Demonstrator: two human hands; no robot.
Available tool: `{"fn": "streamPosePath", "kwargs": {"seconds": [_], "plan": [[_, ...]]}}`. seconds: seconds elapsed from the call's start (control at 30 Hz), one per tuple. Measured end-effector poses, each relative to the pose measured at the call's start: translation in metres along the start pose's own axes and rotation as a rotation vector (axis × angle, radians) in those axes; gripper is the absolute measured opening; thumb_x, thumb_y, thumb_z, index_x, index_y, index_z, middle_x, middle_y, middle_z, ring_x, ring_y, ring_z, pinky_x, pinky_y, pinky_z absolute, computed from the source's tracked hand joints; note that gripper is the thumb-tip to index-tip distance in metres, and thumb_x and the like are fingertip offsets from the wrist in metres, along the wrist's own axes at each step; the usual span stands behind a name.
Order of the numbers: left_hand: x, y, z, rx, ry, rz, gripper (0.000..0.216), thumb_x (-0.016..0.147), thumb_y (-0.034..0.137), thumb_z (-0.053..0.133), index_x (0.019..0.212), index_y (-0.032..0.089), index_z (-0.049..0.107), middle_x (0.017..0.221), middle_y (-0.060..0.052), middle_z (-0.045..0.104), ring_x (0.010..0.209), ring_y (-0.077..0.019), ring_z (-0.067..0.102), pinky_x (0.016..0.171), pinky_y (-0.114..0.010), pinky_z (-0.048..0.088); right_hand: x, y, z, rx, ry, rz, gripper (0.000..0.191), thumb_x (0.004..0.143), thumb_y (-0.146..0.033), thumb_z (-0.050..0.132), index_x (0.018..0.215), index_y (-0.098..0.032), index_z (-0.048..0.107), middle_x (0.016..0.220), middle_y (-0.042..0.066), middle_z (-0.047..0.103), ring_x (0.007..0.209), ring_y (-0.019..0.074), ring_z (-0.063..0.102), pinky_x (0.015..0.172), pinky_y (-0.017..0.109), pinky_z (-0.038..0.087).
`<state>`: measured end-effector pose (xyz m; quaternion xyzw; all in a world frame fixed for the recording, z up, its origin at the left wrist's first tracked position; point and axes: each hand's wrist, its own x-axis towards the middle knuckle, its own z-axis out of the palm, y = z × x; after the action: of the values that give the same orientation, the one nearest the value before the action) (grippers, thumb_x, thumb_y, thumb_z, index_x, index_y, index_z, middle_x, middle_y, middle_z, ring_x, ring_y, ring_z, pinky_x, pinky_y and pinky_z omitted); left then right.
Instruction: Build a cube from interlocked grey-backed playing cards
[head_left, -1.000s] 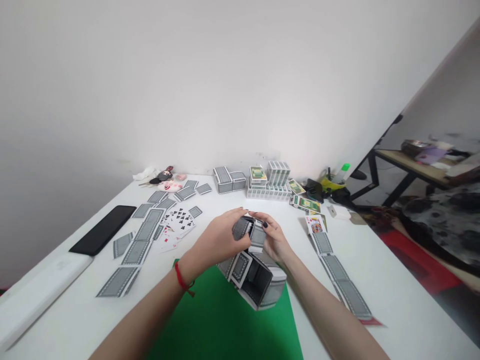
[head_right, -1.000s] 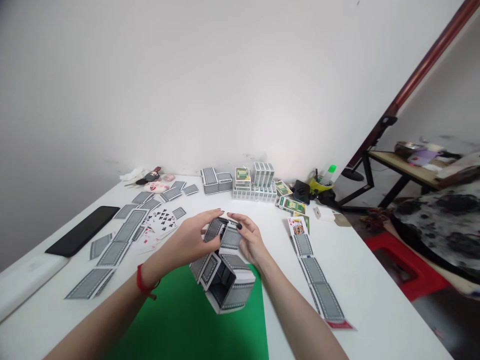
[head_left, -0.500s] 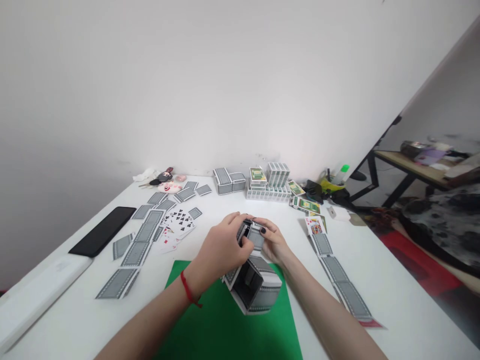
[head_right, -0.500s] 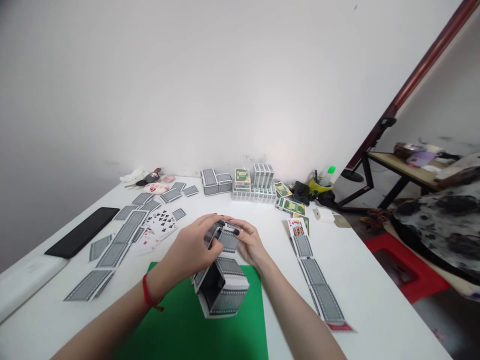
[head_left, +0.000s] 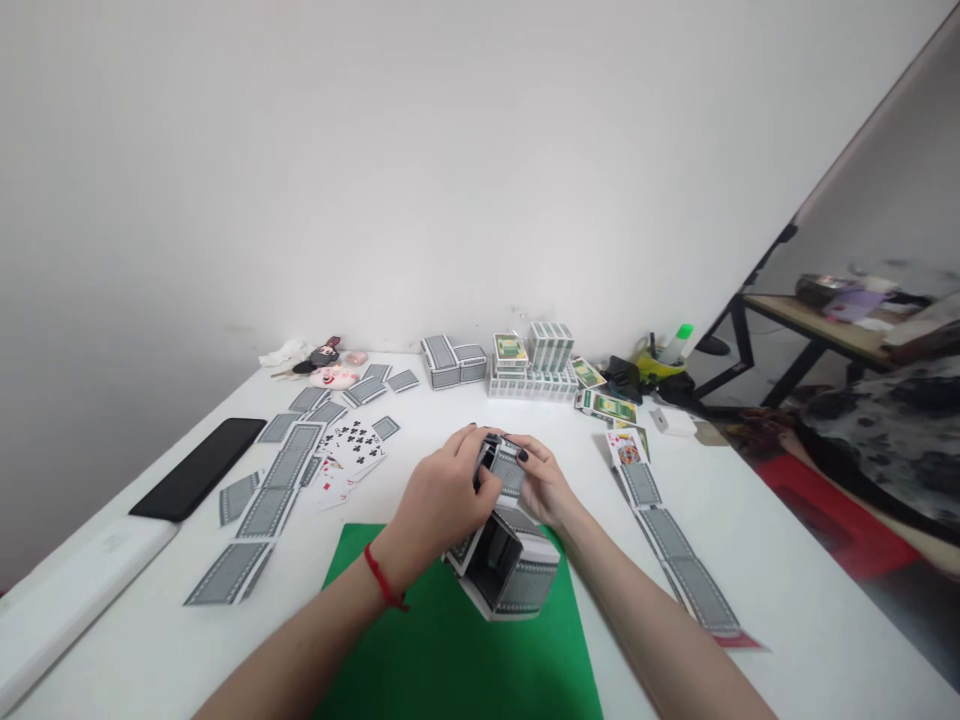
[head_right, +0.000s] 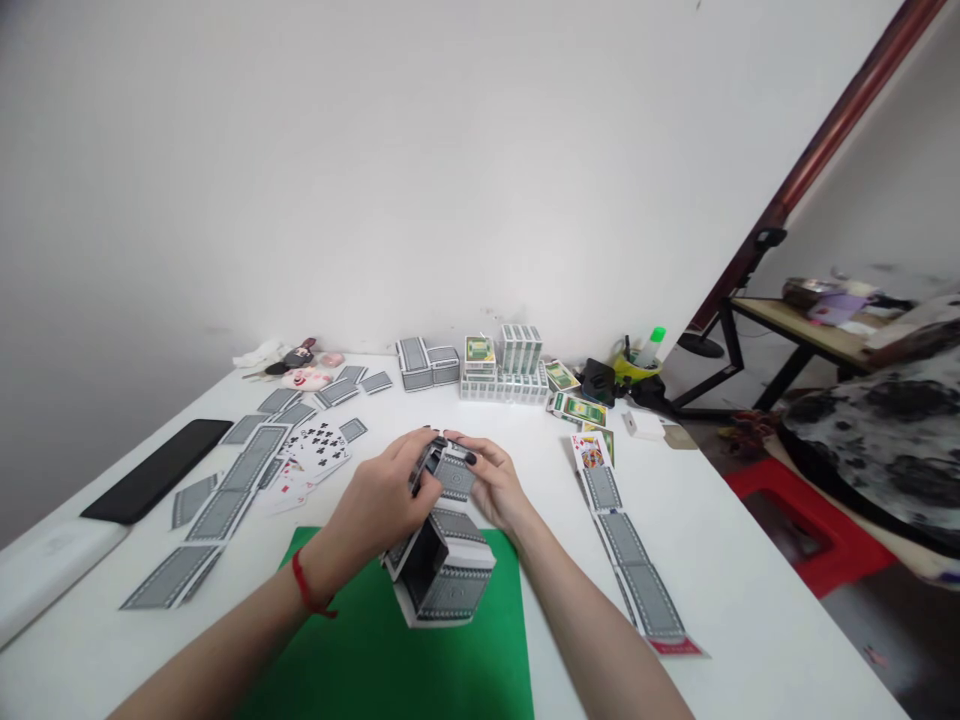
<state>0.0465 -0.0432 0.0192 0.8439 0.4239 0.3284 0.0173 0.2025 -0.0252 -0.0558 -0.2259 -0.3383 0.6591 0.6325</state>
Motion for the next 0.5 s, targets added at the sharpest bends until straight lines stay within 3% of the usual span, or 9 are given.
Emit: {"fn": "streamPosePath", "kwargs": {"seconds": [0.23, 0.5], "plan": [[0.001, -0.001, -0.001, -0.049, -0.052, -0.030, 0.039, 0.076, 0.011, 0.043, 0.114, 0.017, 0.047, 0.110, -0.009, 0.061, 0.098, -0.0217, 0.061, 0.079, -0.032, 0.053, 0.000, -0.001, -0.002, -0.012, 0.051, 0.028, 0.021, 0.063, -0.028, 0.077, 0.082, -0.022, 0.069, 0.101, 0.002, 0.070, 0.093, 0.0197, 0.064, 0.092, 0.037, 0.046], [0.007, -0.004, -0.022, -0.237, -0.161, 0.005, 0.051, 0.070, 0.009, 0.050, 0.120, 0.020, 0.048, 0.121, -0.007, 0.055, 0.110, -0.0197, 0.054, 0.095, -0.033, 0.046, -0.001, -0.004, -0.002, -0.040, 0.011, -0.002, 0.023, 0.061, -0.030, 0.077, 0.082, -0.023, 0.069, 0.106, 0.003, 0.068, 0.104, 0.0228, 0.059, 0.096, 0.042, 0.041]]}}
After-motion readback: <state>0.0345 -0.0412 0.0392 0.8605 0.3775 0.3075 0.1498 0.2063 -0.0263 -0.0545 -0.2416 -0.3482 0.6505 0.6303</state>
